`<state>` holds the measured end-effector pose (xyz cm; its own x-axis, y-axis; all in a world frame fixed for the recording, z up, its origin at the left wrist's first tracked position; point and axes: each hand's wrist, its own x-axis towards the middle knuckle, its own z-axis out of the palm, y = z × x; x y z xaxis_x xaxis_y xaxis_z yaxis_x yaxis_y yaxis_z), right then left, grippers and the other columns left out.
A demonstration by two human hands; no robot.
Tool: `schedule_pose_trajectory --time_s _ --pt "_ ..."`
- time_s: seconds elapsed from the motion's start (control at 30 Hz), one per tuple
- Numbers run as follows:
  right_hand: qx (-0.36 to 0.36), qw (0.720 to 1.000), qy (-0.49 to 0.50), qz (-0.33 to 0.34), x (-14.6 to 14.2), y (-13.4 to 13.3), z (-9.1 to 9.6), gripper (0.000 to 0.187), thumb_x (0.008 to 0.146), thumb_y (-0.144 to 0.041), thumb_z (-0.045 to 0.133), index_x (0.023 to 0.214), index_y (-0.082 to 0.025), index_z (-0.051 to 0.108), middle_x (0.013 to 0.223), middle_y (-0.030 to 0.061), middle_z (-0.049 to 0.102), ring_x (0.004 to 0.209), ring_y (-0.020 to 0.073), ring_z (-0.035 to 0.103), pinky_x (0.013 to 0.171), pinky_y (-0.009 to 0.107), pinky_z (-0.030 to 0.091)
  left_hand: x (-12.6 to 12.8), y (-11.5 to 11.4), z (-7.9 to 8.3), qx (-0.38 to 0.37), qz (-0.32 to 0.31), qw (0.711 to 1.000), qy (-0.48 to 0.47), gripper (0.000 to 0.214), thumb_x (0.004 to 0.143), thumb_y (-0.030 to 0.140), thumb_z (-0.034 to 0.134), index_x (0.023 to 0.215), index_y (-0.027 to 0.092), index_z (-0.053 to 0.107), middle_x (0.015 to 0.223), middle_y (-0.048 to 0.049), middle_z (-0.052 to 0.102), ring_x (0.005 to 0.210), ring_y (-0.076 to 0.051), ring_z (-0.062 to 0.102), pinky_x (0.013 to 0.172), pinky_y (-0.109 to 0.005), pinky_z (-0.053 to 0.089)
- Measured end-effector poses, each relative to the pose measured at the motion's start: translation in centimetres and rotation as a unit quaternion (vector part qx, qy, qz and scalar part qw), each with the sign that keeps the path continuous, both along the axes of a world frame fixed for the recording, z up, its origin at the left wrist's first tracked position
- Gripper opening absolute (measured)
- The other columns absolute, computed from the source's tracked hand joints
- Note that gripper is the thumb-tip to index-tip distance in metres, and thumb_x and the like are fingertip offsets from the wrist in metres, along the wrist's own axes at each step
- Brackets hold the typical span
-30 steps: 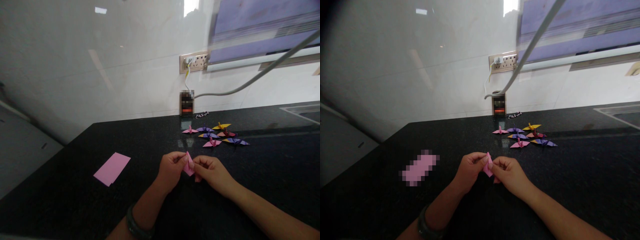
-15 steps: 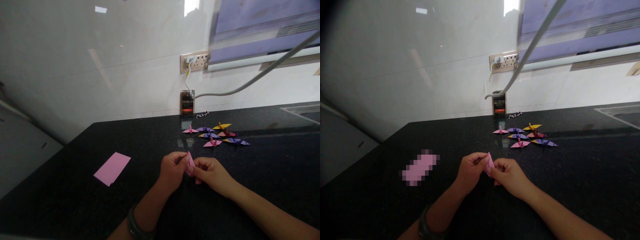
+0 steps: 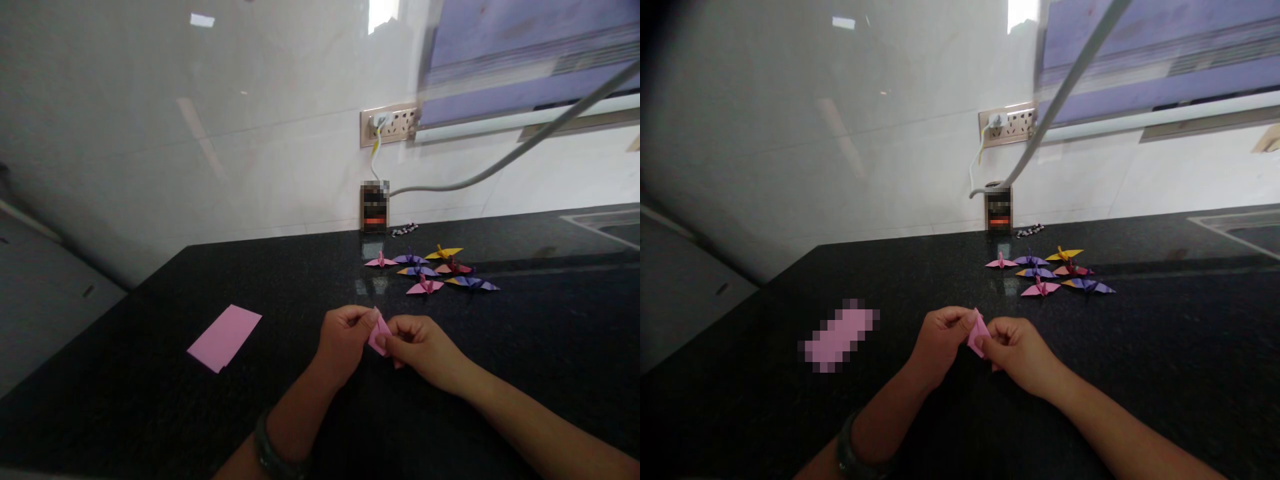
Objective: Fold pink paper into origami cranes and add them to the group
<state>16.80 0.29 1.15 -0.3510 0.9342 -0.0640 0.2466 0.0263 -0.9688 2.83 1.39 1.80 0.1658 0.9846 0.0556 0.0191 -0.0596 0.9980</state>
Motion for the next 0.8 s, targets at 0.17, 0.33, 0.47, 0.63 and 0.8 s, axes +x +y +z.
schedule_pose_trajectory --time_s 0.17,0.33,0.47,0.63,0.8 --pt "0.003 1.000 -0.017 0.008 0.09 0.00 -0.07 0.020 0.072 -0.030 0.051 0.058 -0.016 0.049 0.049 -0.0042 0.045 0.041 0.0063 0.043 0.039 0.017 0.031 -0.04 0.02 -0.01 0.001 0.004 1.000 0.016 0.024 0.070 0.034 0.054 0.065 0.012 0.062 0.060 -0.0026 0.057 0.055 -0.012 0.049 0.052 -0.023 0.039" --pt "0.035 0.999 -0.039 0.008 0.18 -0.09 -0.05 0.020 0.073 -0.027 0.050 0.056 -0.016 0.049 0.047 -0.0042 0.044 0.041 0.0062 0.040 0.039 0.018 0.028 0.01 0.06 -0.17 0.004 0.011 1.000 0.020 0.024 0.070 0.034 0.054 0.063 0.012 0.062 0.060 -0.0024 0.057 0.056 -0.012 0.048 0.053 -0.023 0.039" --pt "0.033 0.999 -0.033 0.003 0.13 -0.08 0.03 0.019 0.072 -0.026 0.050 0.056 -0.016 0.050 0.046 -0.0044 0.045 0.041 0.0066 0.039 0.039 0.018 0.028 -0.01 0.01 -0.31 -0.019 0.017 1.000 0.009 0.030 0.070 0.040 0.053 0.062 0.012 0.061 0.054 -0.0009 0.053 0.052 -0.011 0.047 0.049 -0.022 0.037" --pt "0.020 1.000 -0.017 0.002 0.06 -0.02 -0.02 0.019 0.072 -0.026 0.050 0.056 -0.016 0.048 0.047 -0.0046 0.044 0.041 0.0068 0.041 0.039 0.018 0.030 -0.17 0.08 -0.49 -0.053 0.012 0.998 -0.002 0.041 0.071 0.049 0.047 0.065 0.012 0.062 0.051 -0.0010 0.052 0.050 -0.012 0.048 0.045 -0.022 0.036" --pt "0.019 1.000 -0.021 0.002 0.08 -0.04 -0.01 0.018 0.072 -0.024 0.050 0.056 -0.016 0.048 0.046 -0.0045 0.044 0.040 0.0064 0.041 0.038 0.017 0.030 -0.09 0.05 -0.05 -0.033 0.001 0.999 -0.001 0.032 0.069 0.042 0.053 0.070 0.012 0.063 0.060 -0.0023 0.057 0.055 -0.012 0.049 0.051 -0.023 0.038"
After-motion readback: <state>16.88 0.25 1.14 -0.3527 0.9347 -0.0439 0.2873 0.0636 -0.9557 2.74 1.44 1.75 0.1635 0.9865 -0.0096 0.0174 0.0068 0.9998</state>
